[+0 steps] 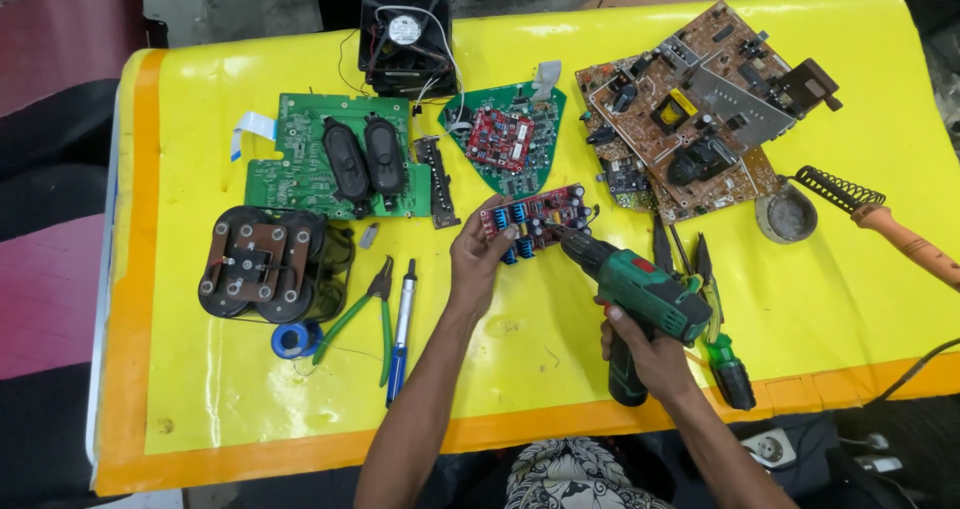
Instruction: The person is repairing electronics by unscrewing components with a power drill and soldering parts on a circuit board.
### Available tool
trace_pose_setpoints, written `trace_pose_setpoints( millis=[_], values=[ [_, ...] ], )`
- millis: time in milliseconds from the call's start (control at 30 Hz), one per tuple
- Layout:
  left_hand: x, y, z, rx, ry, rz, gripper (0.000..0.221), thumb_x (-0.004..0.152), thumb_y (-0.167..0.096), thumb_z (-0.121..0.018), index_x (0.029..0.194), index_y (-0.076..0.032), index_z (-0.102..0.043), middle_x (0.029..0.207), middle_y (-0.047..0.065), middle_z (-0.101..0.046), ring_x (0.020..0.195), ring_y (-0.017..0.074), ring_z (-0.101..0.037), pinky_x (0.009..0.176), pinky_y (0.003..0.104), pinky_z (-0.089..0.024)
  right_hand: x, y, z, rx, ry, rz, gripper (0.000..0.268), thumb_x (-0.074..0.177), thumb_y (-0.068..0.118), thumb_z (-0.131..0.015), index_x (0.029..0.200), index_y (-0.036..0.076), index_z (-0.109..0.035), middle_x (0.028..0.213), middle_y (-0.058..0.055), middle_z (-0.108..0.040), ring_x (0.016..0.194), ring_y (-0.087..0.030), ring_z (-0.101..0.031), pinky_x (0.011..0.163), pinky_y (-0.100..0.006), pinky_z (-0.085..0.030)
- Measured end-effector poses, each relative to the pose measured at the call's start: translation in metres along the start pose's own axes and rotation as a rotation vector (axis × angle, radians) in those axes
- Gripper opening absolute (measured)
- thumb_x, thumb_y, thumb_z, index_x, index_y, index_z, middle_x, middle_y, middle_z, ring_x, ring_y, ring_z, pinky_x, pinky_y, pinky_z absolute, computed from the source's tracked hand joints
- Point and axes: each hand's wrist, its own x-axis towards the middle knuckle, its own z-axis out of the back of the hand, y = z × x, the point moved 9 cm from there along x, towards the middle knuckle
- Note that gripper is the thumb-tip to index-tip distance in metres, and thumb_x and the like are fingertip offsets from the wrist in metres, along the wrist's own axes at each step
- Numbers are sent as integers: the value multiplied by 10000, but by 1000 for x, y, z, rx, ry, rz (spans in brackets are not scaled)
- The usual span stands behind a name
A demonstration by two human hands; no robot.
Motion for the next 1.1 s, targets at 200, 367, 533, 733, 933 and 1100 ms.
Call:
trace_pose_setpoints(
  millis=[200,367,533,733,933,1100],
  values=[
    [-6,22,-5,-230,104,69,610,998,-4,-625,1571,-41,-422,1472,193,-588,1221,229,-654,935,380,-607,-4,5,1,20,30,19,266,1077,173,-570,1114,-34,-732,693,-101,-717,581,-206,-730,642,-425,-640],
    [-9,-13,-18,-57,158,-21,529,1025,-109,-613,1531,-36,-478,1504,147,-566,1351,228,-559,1083,379,-499,-20,-7,10,-17,33,-125,311,1035,258,-599,1219,33,-710,744,-108,-715,662,-260,-722,702,-497,-642],
    [-17,-37,-28,82,178,-44,470,1038,-195,-608,1484,-66,-536,1494,119,-580,1423,256,-517,1214,400,-422,-40,-31,9,-150,88,-165,407,977,397,-632,1311,172,-691,820,-3,-700,807,-251,-720,830,-546,-670],
    [-17,-32,-31,100,226,-45,499,1054,-243,-589,1508,-58,-492,1502,142,-565,1431,293,-511,1203,440,-465,-35,-16,-14,-329,49,14,135,880,325,-799,925,198,-796,749,10,-779,712,-166,-750,560,-418,-570],
    [-12,-23,-22,77,183,-27,570,1018,-351,-627,1483,-40,-516,1442,147,-604,1331,260,-584,1111,409,-552,-31,-14,-33,-250,96,-110,242,913,334,-788,797,168,-656,638,13,-560,598,-145,-558,546,-382,-438],
    [-12,-18,-24,30,180,0,464,1040,-186,-606,1473,-40,-525,1461,165,-593,1340,292,-580,1072,415,-583,-30,-16,-36,-277,70,-125,218,863,332,-805,950,134,-834,787,-39,-833,759,-177,-805,612,-393,-633]
  ],
)
